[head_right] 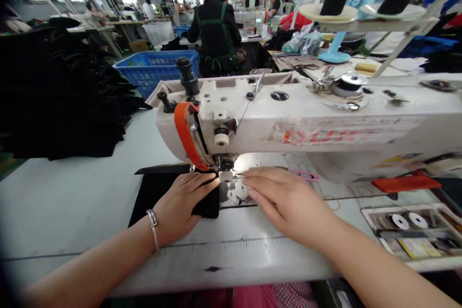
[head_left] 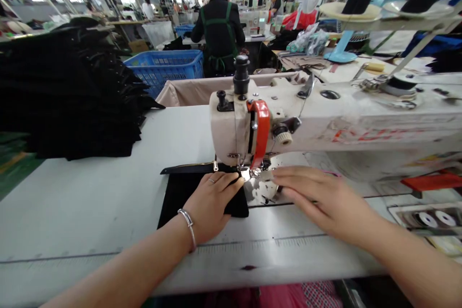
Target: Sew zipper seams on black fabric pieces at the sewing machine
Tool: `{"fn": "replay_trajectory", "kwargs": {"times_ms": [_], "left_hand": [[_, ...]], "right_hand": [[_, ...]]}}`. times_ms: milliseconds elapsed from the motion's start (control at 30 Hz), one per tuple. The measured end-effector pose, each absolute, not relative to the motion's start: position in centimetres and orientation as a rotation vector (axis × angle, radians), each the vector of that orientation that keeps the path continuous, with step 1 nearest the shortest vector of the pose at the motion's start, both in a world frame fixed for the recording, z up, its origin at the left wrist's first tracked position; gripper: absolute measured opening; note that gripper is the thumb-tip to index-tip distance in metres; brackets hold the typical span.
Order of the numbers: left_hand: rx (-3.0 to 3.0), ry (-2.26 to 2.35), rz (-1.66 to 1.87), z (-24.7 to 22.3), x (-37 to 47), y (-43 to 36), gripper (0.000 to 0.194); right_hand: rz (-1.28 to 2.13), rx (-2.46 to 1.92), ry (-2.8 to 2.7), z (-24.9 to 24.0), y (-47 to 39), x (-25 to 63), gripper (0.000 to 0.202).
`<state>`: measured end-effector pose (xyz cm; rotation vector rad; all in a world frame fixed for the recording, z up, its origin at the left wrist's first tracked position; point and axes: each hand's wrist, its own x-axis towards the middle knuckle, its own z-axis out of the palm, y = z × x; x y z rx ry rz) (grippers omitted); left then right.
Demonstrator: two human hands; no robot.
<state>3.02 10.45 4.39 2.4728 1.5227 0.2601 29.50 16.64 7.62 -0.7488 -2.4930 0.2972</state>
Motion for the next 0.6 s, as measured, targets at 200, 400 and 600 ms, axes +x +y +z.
{"fn": "replay_trajectory", "kwargs": {"times_ms": [200, 400, 600], "left_hand": [[2.467, 1.499, 0.279, 4.3, 2.8, 10.6, 0.076], [2.499, 1.469, 0.269, 4.3, 2.8, 10.7, 0.075], [2.487, 1.482, 0.275, 4.3, 2.9, 10.7, 0.075]], "right_hand": [[0.374, -0.763, -2.726, 3.7, 19.7, 24.7, 0.019], [0.375, -0.802, -2.704, 3.0, 19.7, 24.3, 0.022], [0.416, -0.815, -2.679, 2.9, 19.8, 24.1, 0.016]]}}
